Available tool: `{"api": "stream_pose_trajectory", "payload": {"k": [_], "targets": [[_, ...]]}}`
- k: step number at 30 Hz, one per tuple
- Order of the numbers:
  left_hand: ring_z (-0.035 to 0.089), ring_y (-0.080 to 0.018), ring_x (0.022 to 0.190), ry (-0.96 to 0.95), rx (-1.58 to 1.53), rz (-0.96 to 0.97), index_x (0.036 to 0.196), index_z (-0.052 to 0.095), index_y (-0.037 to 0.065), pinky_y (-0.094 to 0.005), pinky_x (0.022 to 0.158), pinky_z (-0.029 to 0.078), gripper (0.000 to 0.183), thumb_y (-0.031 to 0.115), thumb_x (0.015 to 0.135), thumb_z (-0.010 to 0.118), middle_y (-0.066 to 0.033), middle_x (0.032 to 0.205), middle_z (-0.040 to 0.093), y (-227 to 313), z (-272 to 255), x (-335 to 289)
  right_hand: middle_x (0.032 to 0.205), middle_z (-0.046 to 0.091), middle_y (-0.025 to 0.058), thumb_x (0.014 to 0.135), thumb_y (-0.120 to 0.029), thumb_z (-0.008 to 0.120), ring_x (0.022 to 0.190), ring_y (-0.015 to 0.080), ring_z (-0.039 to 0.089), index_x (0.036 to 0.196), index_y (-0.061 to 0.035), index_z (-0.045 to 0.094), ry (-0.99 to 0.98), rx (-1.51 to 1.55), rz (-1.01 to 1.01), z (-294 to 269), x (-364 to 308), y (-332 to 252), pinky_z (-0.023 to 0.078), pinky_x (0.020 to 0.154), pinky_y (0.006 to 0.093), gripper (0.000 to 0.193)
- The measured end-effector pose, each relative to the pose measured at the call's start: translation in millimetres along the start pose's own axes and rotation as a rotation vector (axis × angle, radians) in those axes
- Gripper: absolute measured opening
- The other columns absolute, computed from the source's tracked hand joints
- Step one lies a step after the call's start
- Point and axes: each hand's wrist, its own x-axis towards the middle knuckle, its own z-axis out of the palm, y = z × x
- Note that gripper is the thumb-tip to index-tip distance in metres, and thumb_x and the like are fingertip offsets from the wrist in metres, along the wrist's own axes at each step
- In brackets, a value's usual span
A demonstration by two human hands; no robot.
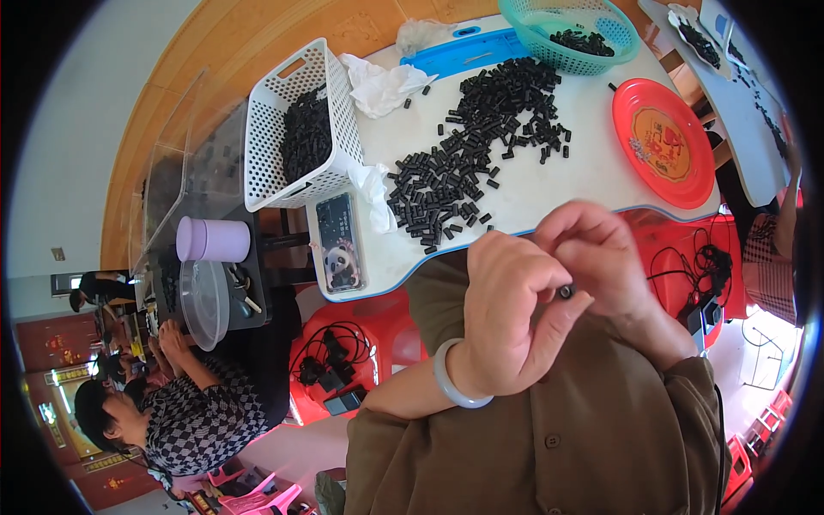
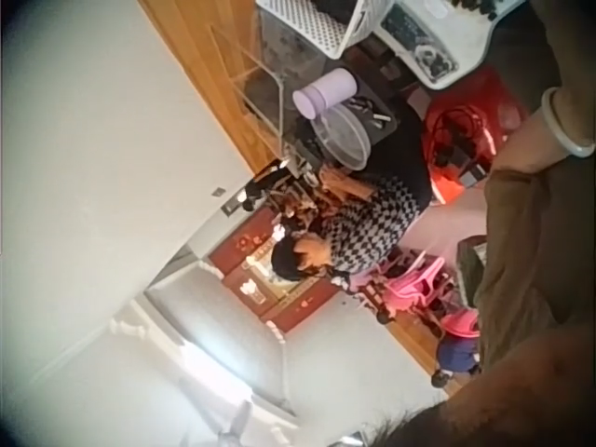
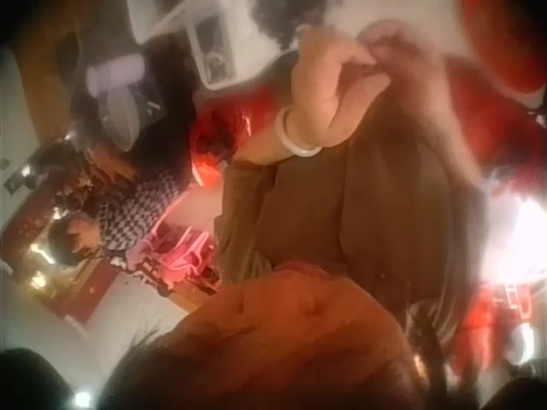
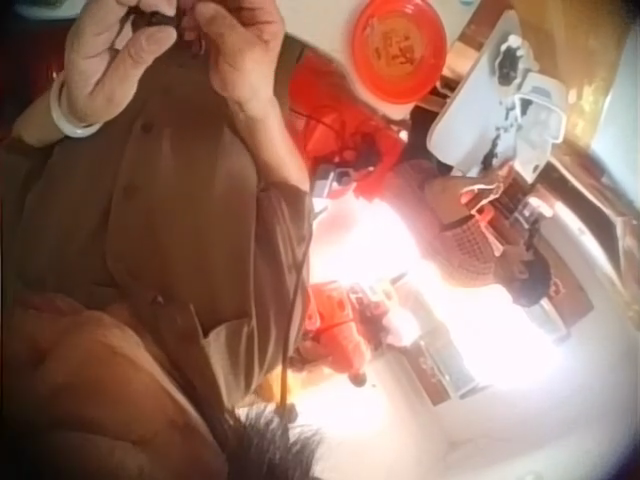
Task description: The person assembles small black plastic components by hand at a workstation.
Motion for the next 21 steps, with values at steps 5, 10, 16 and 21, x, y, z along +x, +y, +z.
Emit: {"api": "stream_pose_trajectory", "payload": {"k": [5,10,16,21], "targets": [[0.045,-0.0221,0.082,0.053,0.166,-0.049,0.097,0.050,0.003,-0.0333,0.078,0.035,0.017,0.011,0.088,0.060,-0.0087,0.089,0.052,-12.4,14.4,-2.3,0.099,0.061,0.0054,0.083,-0.006,0.066,0.089,0.0131,0.060,0.108,-0.0002,0.055,-0.149,0.205,-0.064,7.7,10.3,30.2,0.049,0.079,0.0262,0.027],[0.044,-0.0237,0.089,0.130,0.296,-0.108,0.096,0.050,0.003,-0.0359,0.085,0.031,0.015,0.016,0.091,0.055,-0.0100,0.094,0.054,-25.2,24.7,-4.6,0.102,0.058,0.0044,0.081,-0.017,0.073,0.093,0.0120,0.058,0.108,-0.0027,0.053,0.009,0.395,0.034,17.7,16.6,40.4,0.049,0.086,0.0268,0.036],[0.049,-0.0282,0.100,0.150,0.231,-0.257,0.096,0.049,0.006,-0.0482,0.097,0.022,0.013,0.011,0.087,0.057,-0.0115,0.102,0.056,-35.3,34.7,-12.7,0.101,0.058,0.0058,0.084,-0.011,0.067,0.093,0.0129,0.059,0.105,-0.0017,0.054,0.124,0.392,0.032,13.7,23.7,45.6,0.050,0.086,0.0287,0.026],[0.050,-0.0264,0.098,0.139,0.134,-0.301,0.096,0.049,0.006,-0.0465,0.098,0.024,0.012,0.012,0.089,0.056,-0.0115,0.103,0.057,-44.1,39.2,-17.6,0.101,0.059,0.0071,0.088,-0.007,0.055,0.092,0.0139,0.060,0.103,-0.0012,0.054,0.215,0.422,0.048,13.4,24.9,41.8,0.051,0.085,0.0284,0.016]]}}
